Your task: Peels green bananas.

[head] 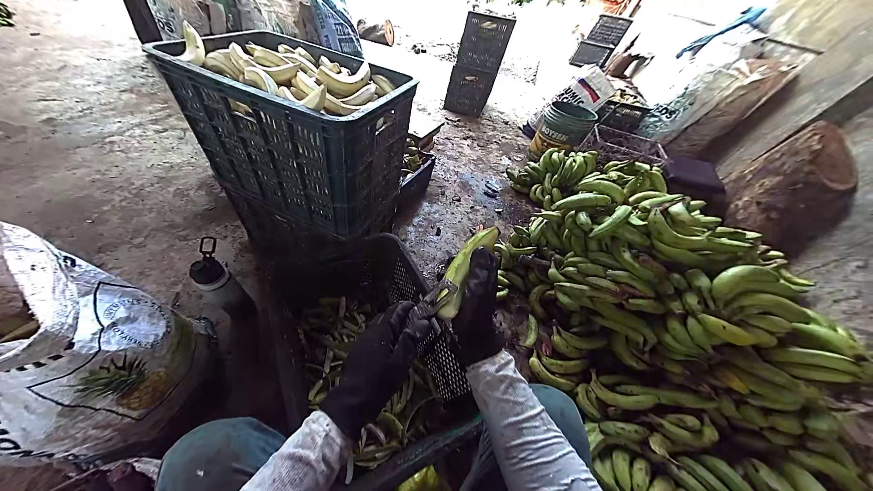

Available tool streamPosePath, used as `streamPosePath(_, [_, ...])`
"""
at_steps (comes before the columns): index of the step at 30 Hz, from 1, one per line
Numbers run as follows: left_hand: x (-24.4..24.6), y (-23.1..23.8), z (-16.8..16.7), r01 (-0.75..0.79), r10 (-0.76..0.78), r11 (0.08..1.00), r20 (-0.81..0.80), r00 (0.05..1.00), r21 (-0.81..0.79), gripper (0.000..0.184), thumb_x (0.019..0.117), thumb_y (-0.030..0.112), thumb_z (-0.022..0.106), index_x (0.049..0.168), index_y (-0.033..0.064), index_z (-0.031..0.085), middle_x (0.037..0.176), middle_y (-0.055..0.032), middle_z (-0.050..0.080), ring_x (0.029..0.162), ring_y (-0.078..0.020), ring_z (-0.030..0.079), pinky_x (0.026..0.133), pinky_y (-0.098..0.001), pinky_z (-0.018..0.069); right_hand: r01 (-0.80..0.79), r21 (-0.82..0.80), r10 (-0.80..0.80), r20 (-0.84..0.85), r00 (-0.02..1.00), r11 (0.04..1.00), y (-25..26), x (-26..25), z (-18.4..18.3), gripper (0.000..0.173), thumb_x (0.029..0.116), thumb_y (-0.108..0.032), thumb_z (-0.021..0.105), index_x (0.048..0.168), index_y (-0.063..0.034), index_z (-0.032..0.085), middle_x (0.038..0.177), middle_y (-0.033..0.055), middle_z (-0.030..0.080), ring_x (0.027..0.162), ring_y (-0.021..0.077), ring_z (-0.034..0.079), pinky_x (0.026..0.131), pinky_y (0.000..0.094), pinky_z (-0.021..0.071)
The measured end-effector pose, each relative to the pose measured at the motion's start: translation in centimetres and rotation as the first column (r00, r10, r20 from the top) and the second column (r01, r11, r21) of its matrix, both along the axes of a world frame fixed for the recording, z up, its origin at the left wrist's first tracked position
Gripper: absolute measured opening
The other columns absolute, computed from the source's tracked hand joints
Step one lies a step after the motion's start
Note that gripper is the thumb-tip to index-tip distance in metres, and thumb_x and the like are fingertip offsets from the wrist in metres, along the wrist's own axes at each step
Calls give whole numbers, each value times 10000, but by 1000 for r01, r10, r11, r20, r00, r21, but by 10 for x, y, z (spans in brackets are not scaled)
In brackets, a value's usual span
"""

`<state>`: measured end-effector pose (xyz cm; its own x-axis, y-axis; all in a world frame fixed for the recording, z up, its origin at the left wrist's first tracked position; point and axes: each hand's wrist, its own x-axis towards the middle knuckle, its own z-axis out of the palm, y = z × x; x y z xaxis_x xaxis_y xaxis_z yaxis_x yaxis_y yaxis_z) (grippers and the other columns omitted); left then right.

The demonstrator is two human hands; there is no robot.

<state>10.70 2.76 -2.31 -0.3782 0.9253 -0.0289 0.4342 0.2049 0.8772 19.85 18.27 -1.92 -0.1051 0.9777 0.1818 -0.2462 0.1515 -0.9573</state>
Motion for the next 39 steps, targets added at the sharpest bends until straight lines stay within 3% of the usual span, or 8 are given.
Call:
streamPosePath(6, [4, -3, 0, 0, 8, 998, -128, 992, 61, 660, 996, 609, 471, 1492, 177, 529, 1306, -134, 633, 1157, -266, 639, 969, -500, 527, 141, 32, -143, 88, 986, 989, 3, 3, 5, 495, 1083, -422, 349, 1453, -104, 431, 1139, 86, 603, 941, 143, 633, 825, 368, 562])
streamPosePath(9, [-9, 3, -4, 19, -5, 997, -173, 985, 80, 623, 1005, 575, 475, 1479, 177, 548, 1305, -132, 642, 1195, -270, 626, 1013, -510, 506, -212, -85, 212, -9, 977, 974, 3, 10, -7, 469, 1078, -422, 386, 1478, -177, 396, 1069, 40, 610, 868, 121, 631, 753, 341, 573])
streamPosePath(12, [-34, 10, -6, -65, 71, 997, -195, 978, 37, 588, 1009, 562, 499, 1472, 205, 558, 1312, -132, 647, 1188, -297, 628, 1009, -562, 495, -686, -201, 662, -179, 728, 699, -9, 15, -12, 254, 1062, -257, 406, 1172, -118, 589, 859, 20, 683, 718, 95, 662, 645, 276, 586])
streamPosePath(15, [-63, 10, -6, -247, 244, 969, -142, 959, -7, 533, 1033, 507, 510, 1485, 224, 532, 1315, -159, 634, 1161, -342, 634, 970, -616, 494, -849, -242, 872, -19, 489, 470, -23, 17, -9, 462, 1043, -344, 418, 1433, -101, 465, 1060, 37, 668, 861, 88, 656, 763, 266, 577])
streamPosePath(23, [-30, -1, -15, -37, 64, 991, -214, 975, 127, 667, 992, 649, 443, 1457, 188, 569, 1263, -104, 671, 1142, -249, 651, 982, -525, 526, -399, -202, 368, -176, 913, 894, -5, 9, -18, 437, 1038, -389, 503, 1399, -144, 480, 1065, 72, 658, 907, 167, 668, 778, 383, 590])
streamPosePath(31, [-7, 2, -20, 11, 119, 966, -481, 869, 258, 612, 993, 555, 491, 1388, 113, 643, 1166, -206, 704, 1066, -383, 681, 925, -573, 535, -258, -224, 218, -188, 958, 940, 3, 16, -6, 434, 1077, -447, 379, 1379, -150, 478, 1097, 65, 630, 939, 164, 651, 787, 398, 576])
streamPosePath(34, [-24, 10, -15, -5, 59, 989, -357, 932, 150, 581, 1019, 539, 484, 1461, 174, 577, 1193, -151, 691, 1095, -321, 660, 943, -558, 523, -565, -213, 561, -85, 824, 797, 1, 27, -7, 365, 1089, -410, 362, 1251, -154, 566, 932, 26, 679, 772, 115, 666, 672, 314, 590])
streamPosePath(39, [-60, 15, -14, -133, 129, 991, -151, 980, -13, 505, 1057, 495, 453, 1477, 232, 546, 1373, -122, 616, 1214, -315, 613, 986, -619, 481, -812, -317, 871, 207, 446, 491, -17, 30, 4, 507, 980, -305, 505, 1454, -128, 489, 1135, 59, 674, 957, 110, 657, 855, 312, 563])
